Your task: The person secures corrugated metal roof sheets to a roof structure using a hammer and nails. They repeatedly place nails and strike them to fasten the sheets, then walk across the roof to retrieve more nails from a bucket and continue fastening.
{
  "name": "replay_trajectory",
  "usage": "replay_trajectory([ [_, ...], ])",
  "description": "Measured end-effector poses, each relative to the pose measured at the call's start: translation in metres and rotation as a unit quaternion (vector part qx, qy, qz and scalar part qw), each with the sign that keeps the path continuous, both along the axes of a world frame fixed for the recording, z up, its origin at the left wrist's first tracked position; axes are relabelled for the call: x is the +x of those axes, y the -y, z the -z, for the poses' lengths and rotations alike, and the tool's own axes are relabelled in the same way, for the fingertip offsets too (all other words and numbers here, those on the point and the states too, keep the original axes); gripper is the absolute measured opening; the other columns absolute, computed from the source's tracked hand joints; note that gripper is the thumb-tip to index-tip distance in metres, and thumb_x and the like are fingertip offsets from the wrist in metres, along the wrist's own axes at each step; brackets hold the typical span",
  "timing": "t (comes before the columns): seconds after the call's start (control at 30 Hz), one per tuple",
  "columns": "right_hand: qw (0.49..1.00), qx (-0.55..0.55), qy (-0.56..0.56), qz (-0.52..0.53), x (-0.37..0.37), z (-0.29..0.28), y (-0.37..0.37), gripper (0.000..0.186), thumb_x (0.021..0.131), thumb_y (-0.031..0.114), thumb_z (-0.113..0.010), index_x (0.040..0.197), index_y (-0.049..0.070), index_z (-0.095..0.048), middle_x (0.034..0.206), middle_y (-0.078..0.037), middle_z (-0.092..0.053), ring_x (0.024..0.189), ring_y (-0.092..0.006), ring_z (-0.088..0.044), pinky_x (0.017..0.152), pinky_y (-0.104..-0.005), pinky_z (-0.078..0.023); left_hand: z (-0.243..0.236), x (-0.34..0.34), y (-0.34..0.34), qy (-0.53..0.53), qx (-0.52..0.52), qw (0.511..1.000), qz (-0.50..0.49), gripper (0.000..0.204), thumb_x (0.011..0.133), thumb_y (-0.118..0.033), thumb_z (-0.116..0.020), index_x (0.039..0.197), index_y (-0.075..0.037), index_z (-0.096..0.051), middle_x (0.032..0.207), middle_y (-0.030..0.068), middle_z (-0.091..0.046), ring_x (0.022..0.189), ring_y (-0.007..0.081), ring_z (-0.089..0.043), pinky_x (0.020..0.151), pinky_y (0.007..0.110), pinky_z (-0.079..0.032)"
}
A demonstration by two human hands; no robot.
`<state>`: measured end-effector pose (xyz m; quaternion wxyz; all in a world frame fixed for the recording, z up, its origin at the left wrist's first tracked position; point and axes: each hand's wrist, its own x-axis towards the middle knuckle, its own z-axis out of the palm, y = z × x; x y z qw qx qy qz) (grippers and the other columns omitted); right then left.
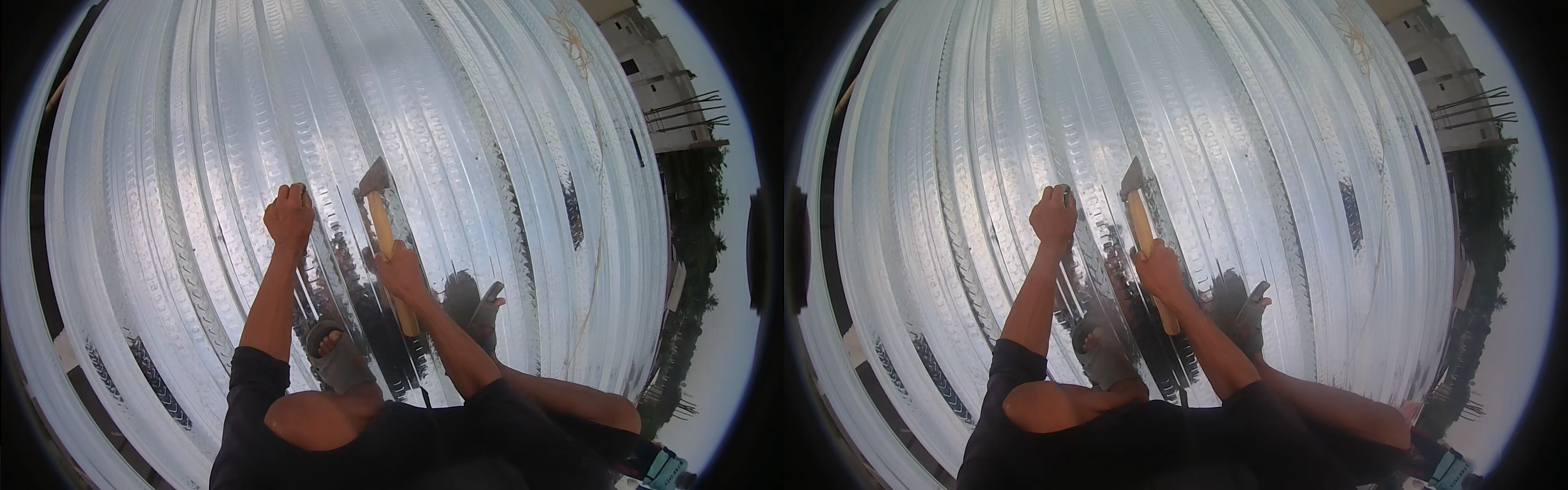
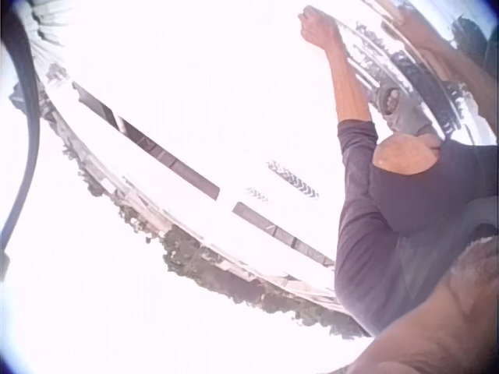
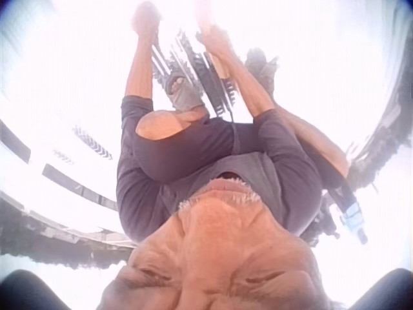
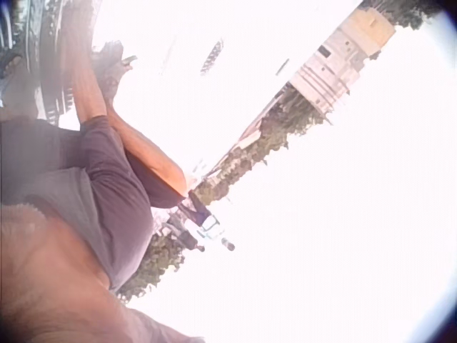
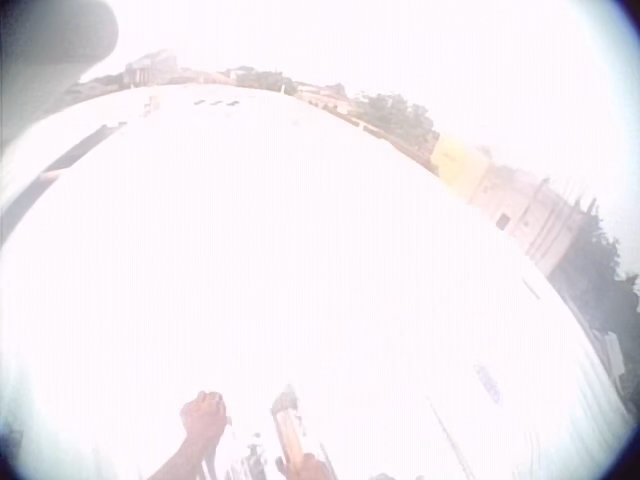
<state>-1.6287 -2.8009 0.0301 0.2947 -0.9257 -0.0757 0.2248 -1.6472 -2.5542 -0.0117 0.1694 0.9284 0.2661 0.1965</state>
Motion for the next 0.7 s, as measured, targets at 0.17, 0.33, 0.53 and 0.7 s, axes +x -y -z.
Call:
replay_trajectory([
  [0.17,0.962,0.203,0.146,0.108,0.074,-0.161,-0.018,0.032,0.093,0.022,-0.07,0.095,-0.006,-0.056,0.07,-0.018,-0.066,0.058,-0.0264,-0.066,0.058,-0.0396,-0.053,0.001,-0.014,-0.003,0.002,0.011,1.0,-0.005,0.012,0.087,-0.019,-0.072,0.099,-0.016,-0.071,0.09,0.0051,-0.067,0.074,0.028,-0.07,0.066,0.042,-0.054],
  [0.33,0.792,0.412,0.449,0.044,0.109,-0.284,-0.023,0.021,0.1,0.018,-0.064,0.102,-0.003,-0.06,0.07,-0.011,-0.068,0.06,-0.0193,-0.069,0.061,-0.0341,-0.059,-0.008,-0.018,-0.002,-0.029,0.002,0.999,-0.015,0.012,0.089,-0.02,-0.07,0.099,-0.016,-0.071,0.095,0.0052,-0.068,0.077,0.0282,-0.07,0.068,0.042,-0.055],
  [0.53,0.996,-0.058,0.054,-0.034,0.012,0.051,0.017,0.078,0.083,0.039,-0.075,0.149,0.018,-0.039,0.106,-0.025,-0.07,0.09,-0.0323,-0.072,0.08,-0.0484,-0.057,-0.005,-0.002,0.015,-0.038,-0.022,0.999,0.018,0.013,0.089,-0.023,-0.07,0.101,-0.017,-0.071,0.097,0.0054,-0.069,0.076,0.0305,-0.071,0.067,0.043,-0.056],
  [0.7,0.993,0.033,0.108,0.03,0.05,-0.07,0.001,0.042,0.091,0.022,-0.067,0.112,-0.012,-0.054,0.083,-0.036,-0.067,0.085,-0.0528,-0.069,0.081,-0.0542,-0.055,0.0,-0.011,-0.005,0.0,0.01,1.0,0.004,0.013,0.088,-0.022,-0.071,0.1,-0.017,-0.071,0.095,0.0051,-0.068,0.073,0.0308,-0.07,0.065,0.043,-0.055],
])
